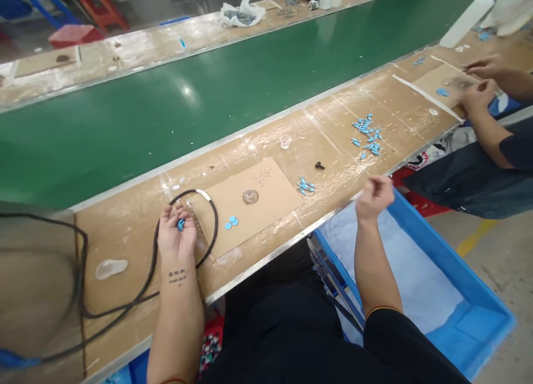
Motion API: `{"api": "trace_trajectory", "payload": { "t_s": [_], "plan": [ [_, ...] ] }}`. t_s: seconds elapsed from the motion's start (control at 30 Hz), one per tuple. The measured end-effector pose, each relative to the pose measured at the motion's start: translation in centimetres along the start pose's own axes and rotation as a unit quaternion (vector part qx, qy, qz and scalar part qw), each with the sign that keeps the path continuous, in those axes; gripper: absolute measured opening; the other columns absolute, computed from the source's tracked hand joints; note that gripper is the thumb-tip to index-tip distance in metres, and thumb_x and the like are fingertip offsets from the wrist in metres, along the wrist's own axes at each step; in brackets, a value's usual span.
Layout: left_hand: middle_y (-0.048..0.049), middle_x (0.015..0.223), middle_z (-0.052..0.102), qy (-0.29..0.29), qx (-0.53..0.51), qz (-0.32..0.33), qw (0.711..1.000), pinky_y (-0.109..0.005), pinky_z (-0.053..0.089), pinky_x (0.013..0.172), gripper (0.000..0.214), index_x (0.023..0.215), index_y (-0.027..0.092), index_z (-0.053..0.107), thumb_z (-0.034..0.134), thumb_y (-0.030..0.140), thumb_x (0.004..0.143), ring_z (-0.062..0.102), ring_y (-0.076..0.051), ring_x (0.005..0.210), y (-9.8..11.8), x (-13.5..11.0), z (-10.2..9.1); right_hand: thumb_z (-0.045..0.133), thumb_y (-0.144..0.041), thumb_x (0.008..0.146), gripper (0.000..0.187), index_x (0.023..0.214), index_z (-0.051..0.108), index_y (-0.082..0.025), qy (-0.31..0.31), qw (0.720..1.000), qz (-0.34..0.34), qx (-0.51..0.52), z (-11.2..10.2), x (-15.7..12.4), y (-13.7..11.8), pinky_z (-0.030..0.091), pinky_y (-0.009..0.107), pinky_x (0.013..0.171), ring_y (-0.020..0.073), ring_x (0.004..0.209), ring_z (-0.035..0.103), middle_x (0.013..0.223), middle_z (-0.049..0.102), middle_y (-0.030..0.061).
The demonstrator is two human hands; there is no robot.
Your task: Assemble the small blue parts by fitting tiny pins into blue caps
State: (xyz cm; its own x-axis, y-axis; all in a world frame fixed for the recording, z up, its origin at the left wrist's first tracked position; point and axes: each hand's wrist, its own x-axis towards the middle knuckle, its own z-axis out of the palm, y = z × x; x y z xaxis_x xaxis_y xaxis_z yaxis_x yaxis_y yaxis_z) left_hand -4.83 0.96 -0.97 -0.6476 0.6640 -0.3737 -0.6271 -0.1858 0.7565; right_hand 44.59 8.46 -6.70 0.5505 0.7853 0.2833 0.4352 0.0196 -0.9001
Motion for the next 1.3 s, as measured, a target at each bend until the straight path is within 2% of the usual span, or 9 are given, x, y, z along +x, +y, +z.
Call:
{"api": "trace_trajectory", "payload": {
  "t_s": [0.1,0.2,0.37,0.47,0.63,0.77,0.9,1.1,1.3],
  "plan": [
    [-0.0028,0.086,0.065,-0.01,-0.036,-0.016,0.999,-0.006,0.038,0.051,0.028,0.09,0.018,0.057,0.048,-0.009,0.089,0.05,-0.002,0.057,0.1,-0.7,0.4,0.065,-0.039,0.092,0.021,0.104,0.075,-0.025,-0.229,0.944,-0.21,-0.109,3.3,-1.1,-4.0,0.053,0.045,0.1,0.0277,0.1,0.065,0.103,0.069,0.0093],
    [0.002,0.076,0.061,-0.025,-0.05,-0.028,0.998,-0.008,0.026,0.041,0.021,0.09,0.018,0.059,0.051,0.001,0.099,0.037,-0.001,0.046,0.4,-1.6,0.9,0.064,-0.036,0.092,0.021,0.102,0.078,-0.024,-0.339,0.889,-0.248,-0.182,5.5,-1.5,-5.9,0.051,0.049,0.101,0.0299,0.103,0.064,0.102,0.069,0.011],
    [0.0091,0.057,0.042,-0.022,-0.052,-0.034,0.998,-0.013,0.019,0.037,0.017,0.091,0.02,0.061,0.054,0.019,0.106,0.028,-0.003,0.038,0.3,-3.2,1.8,0.065,-0.037,0.087,0.017,0.083,0.073,-0.023,-0.274,0.928,-0.186,-0.169,5.8,-2.3,-5.7,0.052,0.05,0.097,0.0295,0.093,0.064,0.09,0.068,0.0104],
    [0.0106,0.052,0.031,-0.048,-0.049,-0.046,0.997,-0.014,0.016,0.037,0.016,0.091,0.02,0.062,0.054,0.023,0.105,0.024,-0.005,0.036,0.1,-4.2,2.3,0.057,-0.042,0.093,0.024,0.087,0.067,-0.021,-0.232,0.941,-0.186,-0.163,5.2,-2.9,-6.5,0.054,0.044,0.086,0.0251,0.083,0.064,0.087,0.068,0.0089],
    [0.0097,0.056,0.035,-0.111,-0.033,-0.094,0.989,-0.016,0.016,0.037,0.009,0.089,0.017,0.066,0.064,0.026,0.092,0.027,-0.004,0.037,-0.2,-5.2,2.5,0.067,-0.057,0.093,0.036,0.099,0.068,-0.022,-0.093,0.977,-0.186,0.054,6.7,-4.1,-12.4,0.052,0.031,0.069,0.0156,0.071,0.061,0.084,0.065,0.001],
    [0.0086,0.058,0.036,-0.117,-0.017,-0.097,0.988,-0.016,0.017,0.038,0.015,0.09,0.016,0.067,0.056,0.015,0.079,0.03,-0.005,0.038,-0.1,-5.2,2.5,0.065,-0.055,0.098,0.03,0.099,0.075,-0.027,-0.189,0.923,-0.291,0.165,11.8,-6.0,-17.3,0.055,0.033,0.07,0.0138,0.069,0.061,0.089,0.066,0.0015],
    [0.0092,0.058,0.038,-0.096,-0.012,-0.086,0.992,-0.017,0.015,0.039,0.024,0.097,0.017,0.065,0.053,0.011,0.077,0.029,-0.005,0.038,-0.1,-4.8,2.6,0.061,-0.052,0.101,0.028,0.107,0.076,-0.029,-0.276,0.89,-0.283,0.226,16.0,-7.5,-17.2,0.056,0.031,0.067,0.012,0.066,0.062,0.085,0.066,-0.0005],
    [0.0063,0.073,0.066,-0.116,-0.032,-0.026,0.992,-0.017,0.016,0.04,0.027,0.092,0.022,0.053,0.08,0.02,0.084,0.029,-0.001,0.037,-0.9,-4.3,1.9,0.087,-0.057,0.078,0.037,0.09,0.075,-0.023,-0.326,0.907,-0.15,0.219,15.6,-7.5,-13.1,0.058,0.029,0.057,0.0145,0.06,0.068,0.073,0.074,-0.001],
    [0.0062,0.065,0.061,-0.108,-0.037,-0.013,0.993,-0.019,0.015,0.038,0.027,0.085,0.019,0.059,0.082,0.033,0.09,0.027,0.0,0.036,-1.7,-4.3,1.9,0.082,-0.046,0.086,0.02,0.095,0.084,-0.028,-0.343,0.89,-0.198,0.225,15.1,-7.1,-12.7,0.059,0.032,0.06,0.0155,0.067,0.07,0.087,0.079,0.0022]
  ]
}}
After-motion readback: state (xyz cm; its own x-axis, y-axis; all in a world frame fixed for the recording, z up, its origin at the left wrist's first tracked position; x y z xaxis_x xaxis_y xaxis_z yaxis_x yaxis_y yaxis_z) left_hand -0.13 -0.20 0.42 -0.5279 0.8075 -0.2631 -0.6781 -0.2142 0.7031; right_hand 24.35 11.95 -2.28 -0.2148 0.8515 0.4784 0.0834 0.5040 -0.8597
